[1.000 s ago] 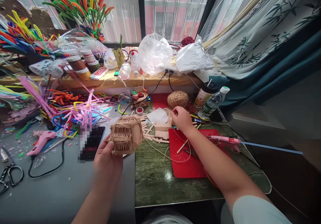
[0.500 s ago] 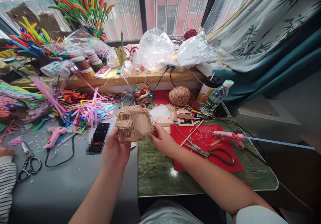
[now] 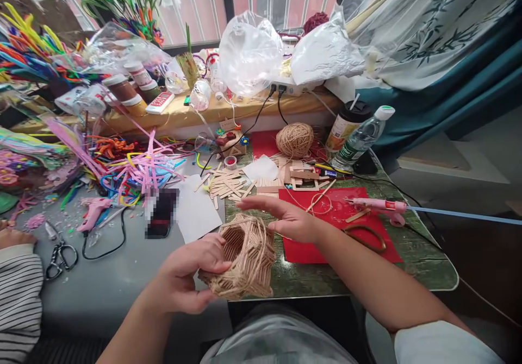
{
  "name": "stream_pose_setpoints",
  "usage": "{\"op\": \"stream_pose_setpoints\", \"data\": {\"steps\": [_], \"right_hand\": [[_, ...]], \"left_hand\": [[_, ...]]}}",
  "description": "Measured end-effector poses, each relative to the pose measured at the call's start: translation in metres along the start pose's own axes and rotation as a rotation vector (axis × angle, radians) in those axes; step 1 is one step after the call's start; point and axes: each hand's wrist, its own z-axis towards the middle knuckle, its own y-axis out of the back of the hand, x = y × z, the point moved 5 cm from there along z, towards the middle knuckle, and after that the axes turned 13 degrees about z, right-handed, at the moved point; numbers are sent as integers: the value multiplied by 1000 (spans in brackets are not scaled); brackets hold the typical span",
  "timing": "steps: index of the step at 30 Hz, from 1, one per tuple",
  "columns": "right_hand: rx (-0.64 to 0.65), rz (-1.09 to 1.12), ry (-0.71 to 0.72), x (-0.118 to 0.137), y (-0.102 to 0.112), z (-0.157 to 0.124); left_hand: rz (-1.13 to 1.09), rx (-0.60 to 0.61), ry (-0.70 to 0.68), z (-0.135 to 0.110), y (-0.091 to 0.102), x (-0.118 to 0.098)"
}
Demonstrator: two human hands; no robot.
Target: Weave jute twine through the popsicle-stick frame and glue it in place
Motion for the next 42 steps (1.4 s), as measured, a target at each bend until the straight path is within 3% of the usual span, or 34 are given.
{"op": "stream_pose_setpoints", "data": {"steps": [4,11,18,27,32,38,42], "right_hand": [[-40,-35,2,-8,5,-6],[-40,-284,253,36,11,-7],[-128,-409,297,50,18,-12],[-191,-420,186,10,29,-11],[-202,-337,174,-11,15,-7],[-323,-382,180,-24,1,-9],[-379,-435,185,-27,2,-11]], "left_hand": [[-2,27,-4,1,2,-8],[-158,-32,40,-4,-2,4],[-313,-96,109,-8,-13,20],[-418,-151,144,-10,-19,30],[-469,-229,157,-13,-23,30],[-662,-456,370,-16,-25,38],[-736,-447,488,-14,-22,45]]}}
